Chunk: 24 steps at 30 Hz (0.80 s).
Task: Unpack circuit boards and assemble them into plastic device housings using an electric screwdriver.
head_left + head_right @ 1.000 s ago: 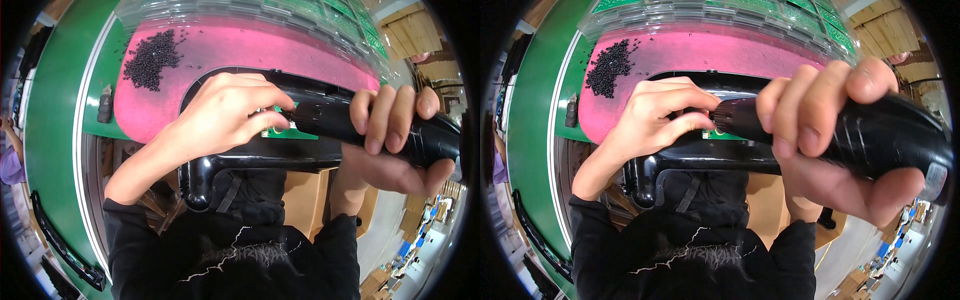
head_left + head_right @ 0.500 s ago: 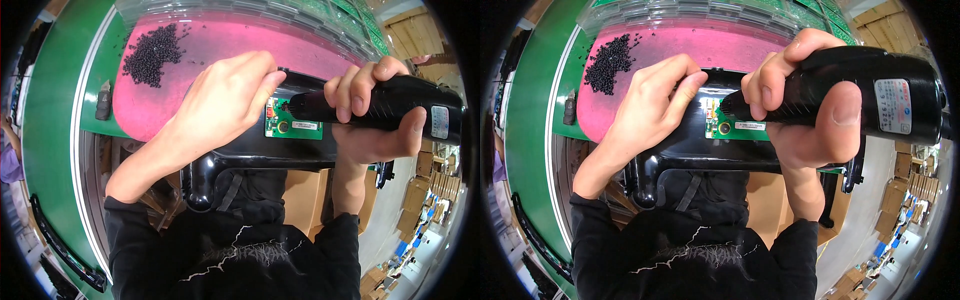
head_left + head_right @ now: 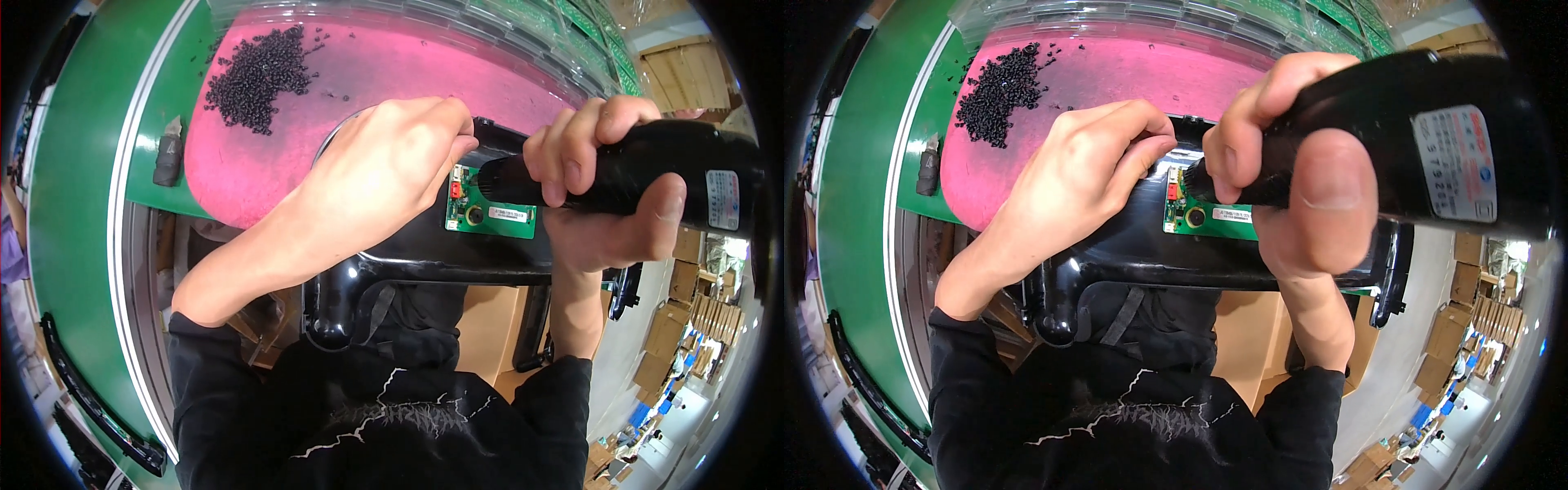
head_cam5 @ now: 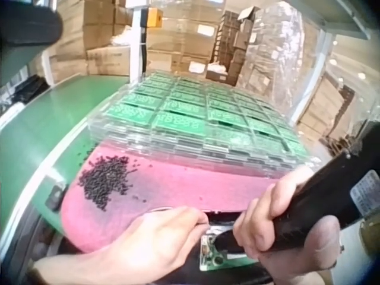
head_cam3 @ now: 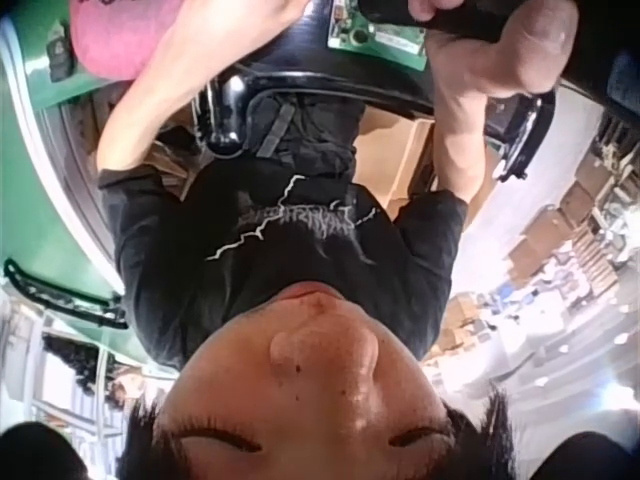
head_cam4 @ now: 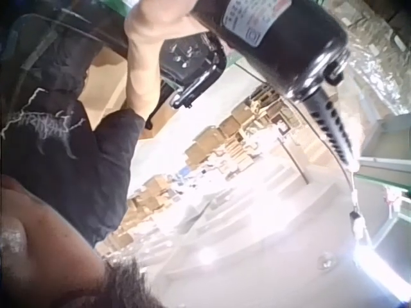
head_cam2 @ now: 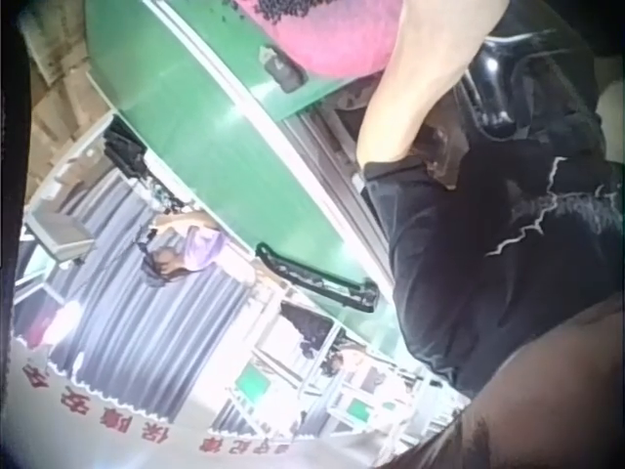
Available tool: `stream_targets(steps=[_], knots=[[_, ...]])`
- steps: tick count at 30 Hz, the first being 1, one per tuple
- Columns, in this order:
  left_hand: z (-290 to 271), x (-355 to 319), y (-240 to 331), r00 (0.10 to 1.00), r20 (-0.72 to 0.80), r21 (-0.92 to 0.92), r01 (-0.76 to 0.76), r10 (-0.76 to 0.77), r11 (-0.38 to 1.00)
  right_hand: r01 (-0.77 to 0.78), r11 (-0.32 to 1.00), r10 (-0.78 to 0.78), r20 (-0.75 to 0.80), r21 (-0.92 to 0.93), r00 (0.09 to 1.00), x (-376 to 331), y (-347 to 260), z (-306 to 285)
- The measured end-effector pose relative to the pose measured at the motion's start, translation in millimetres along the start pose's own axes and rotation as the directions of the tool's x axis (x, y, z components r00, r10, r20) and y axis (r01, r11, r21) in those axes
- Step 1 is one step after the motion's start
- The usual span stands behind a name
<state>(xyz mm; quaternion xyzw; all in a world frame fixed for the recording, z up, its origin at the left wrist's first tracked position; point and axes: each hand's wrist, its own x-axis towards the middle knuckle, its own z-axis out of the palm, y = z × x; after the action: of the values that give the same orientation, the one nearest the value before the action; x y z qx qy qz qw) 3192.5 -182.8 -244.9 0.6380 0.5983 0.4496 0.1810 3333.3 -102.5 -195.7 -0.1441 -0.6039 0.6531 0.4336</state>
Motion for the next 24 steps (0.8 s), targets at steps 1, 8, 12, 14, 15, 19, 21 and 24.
stream_targets(steps=[1, 8, 12, 14, 15, 19, 21, 24], knots=[[-0.3, 0.2, 0.3, 1.000, -0.004, -0.015, 0.001, -0.001, 1.000, -0.012, 1.000, 0.012, 0.042, -0.016, 0.999, 1.9, 1.0, 0.2], [-1.2, -1.2, 3.3, 1.000, 0.000, -0.054, 0.007, -0.007, 0.999, -0.010, 1.000, 0.010, 0.062, -0.010, 0.998, 2.6, 2.3, 1.6], [-0.1, -7.1, -0.8, 0.994, 0.106, -0.019, 0.007, -0.005, 1.000, 0.049, 0.993, -0.048, -0.019, 0.110, 0.999, -3.7, -6.6, -2.0], [-1.1, -6.3, -0.9, 0.977, 0.179, 0.012, -0.121, 0.117, 0.993, 0.115, 0.955, -0.124, 0.016, 0.275, 0.992, -3.8, -16.5, -6.1], [-1.6, -5.0, -0.6, 0.966, 0.225, 0.004, -0.134, 0.129, 0.991, 0.139, 0.948, -0.149, 0.014, 0.286, 0.989, -4.0, -21.8, -5.4], [-0.3, -4.5, -3.4, 0.973, 0.112, -0.124, -0.188, 0.202, 0.974, 0.186, 0.922, -0.206, 0.023, 0.341, 0.978, -5.2, -33.2, -7.1], [-5.7, -1.3, 2.7, 0.969, 0.207, -0.244, -0.079, 0.131, 0.967, 0.189, 0.920, -0.207, 0.018, 0.342, 0.978, -7.4, -35.5, -10.1], [0.0, -1.5, 3.9, 0.975, 0.177, -0.350, -0.068, 0.137, 0.934, 0.206, 0.912, -0.237, 0.046, 0.356, 0.970, -10.1, -37.2, -14.0]])
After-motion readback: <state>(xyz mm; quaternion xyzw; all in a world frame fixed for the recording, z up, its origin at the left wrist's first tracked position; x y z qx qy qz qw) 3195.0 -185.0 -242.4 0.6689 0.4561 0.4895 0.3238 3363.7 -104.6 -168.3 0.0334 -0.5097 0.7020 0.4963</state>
